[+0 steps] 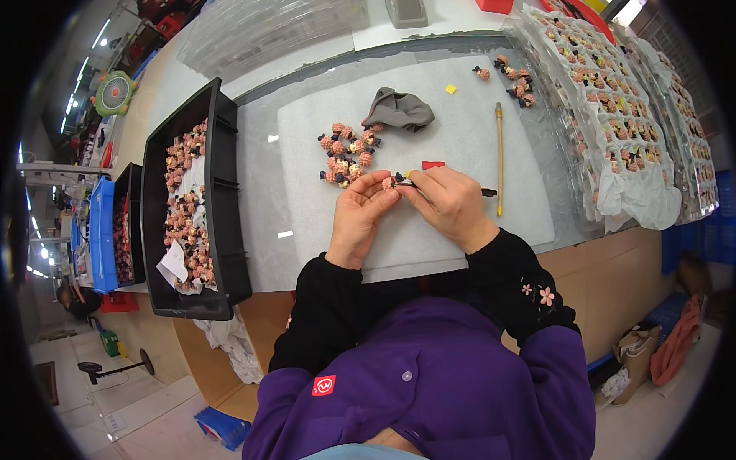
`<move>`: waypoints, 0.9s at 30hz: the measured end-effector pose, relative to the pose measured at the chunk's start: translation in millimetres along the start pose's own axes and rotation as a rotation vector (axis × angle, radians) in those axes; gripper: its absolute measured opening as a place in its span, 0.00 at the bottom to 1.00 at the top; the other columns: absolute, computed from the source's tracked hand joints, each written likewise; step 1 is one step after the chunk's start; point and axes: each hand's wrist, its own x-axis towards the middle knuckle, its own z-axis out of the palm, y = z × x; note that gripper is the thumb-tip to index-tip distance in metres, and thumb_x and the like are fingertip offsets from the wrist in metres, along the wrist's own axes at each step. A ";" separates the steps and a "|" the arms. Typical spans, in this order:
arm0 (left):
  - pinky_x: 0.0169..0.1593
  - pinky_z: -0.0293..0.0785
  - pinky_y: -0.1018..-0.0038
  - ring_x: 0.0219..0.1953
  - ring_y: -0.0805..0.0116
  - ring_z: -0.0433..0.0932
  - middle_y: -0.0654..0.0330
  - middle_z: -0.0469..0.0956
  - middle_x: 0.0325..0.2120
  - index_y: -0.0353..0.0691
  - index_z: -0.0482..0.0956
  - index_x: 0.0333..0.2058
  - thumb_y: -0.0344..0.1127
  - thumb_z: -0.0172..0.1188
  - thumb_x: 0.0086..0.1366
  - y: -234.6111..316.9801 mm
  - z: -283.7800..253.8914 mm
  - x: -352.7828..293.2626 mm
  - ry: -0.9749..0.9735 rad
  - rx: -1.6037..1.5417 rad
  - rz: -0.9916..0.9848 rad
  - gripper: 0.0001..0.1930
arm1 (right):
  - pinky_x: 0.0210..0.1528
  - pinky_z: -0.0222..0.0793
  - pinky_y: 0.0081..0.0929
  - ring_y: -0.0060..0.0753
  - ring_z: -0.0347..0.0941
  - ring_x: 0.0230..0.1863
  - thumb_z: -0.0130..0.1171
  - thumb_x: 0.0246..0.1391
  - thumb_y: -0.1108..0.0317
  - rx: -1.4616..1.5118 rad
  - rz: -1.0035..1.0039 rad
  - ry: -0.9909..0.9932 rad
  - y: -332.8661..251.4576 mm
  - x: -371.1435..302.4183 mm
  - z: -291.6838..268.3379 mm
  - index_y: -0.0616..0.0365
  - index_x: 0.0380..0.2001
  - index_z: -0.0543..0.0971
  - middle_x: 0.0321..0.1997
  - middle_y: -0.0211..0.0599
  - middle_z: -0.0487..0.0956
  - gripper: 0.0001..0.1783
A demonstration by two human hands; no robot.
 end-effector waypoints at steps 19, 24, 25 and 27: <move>0.43 0.72 0.81 0.37 0.74 0.74 0.58 0.73 0.34 0.30 0.68 0.41 0.20 0.58 0.52 -1.2 -0.4 -0.3 0.005 0.022 0.010 0.16 | 0.18 0.63 0.26 0.31 0.68 0.18 0.63 0.38 0.67 -0.009 -0.002 -0.023 -0.1 -1.1 -0.3 0.57 0.26 0.74 0.18 0.30 0.71 0.10; 0.42 0.73 0.81 0.37 0.74 0.74 0.58 0.73 0.34 0.30 0.68 0.41 0.19 0.58 0.52 -0.5 -0.2 -0.8 0.007 0.023 0.006 0.16 | 0.18 0.63 0.26 0.31 0.69 0.18 0.63 0.38 0.67 -0.013 -0.003 -0.033 -0.3 -1.4 -0.7 0.57 0.26 0.75 0.18 0.30 0.71 0.10; 0.43 0.73 0.81 0.37 0.73 0.74 0.58 0.73 0.35 0.30 0.68 0.41 0.19 0.58 0.52 -0.9 -0.6 -0.9 0.007 0.028 0.013 0.16 | 0.18 0.63 0.26 0.31 0.69 0.18 0.63 0.38 0.67 -0.013 -0.003 -0.033 -0.5 -1.3 -0.7 0.57 0.26 0.75 0.18 0.30 0.71 0.10; 0.43 0.73 0.81 0.37 0.73 0.74 0.58 0.73 0.35 0.30 0.68 0.41 0.19 0.58 0.52 -1.8 -1.6 -0.8 0.006 0.033 0.018 0.16 | 0.18 0.64 0.25 0.30 0.69 0.18 0.63 0.38 0.67 -0.010 -0.010 -0.026 -0.4 -1.3 -0.6 0.57 0.26 0.75 0.18 0.30 0.71 0.10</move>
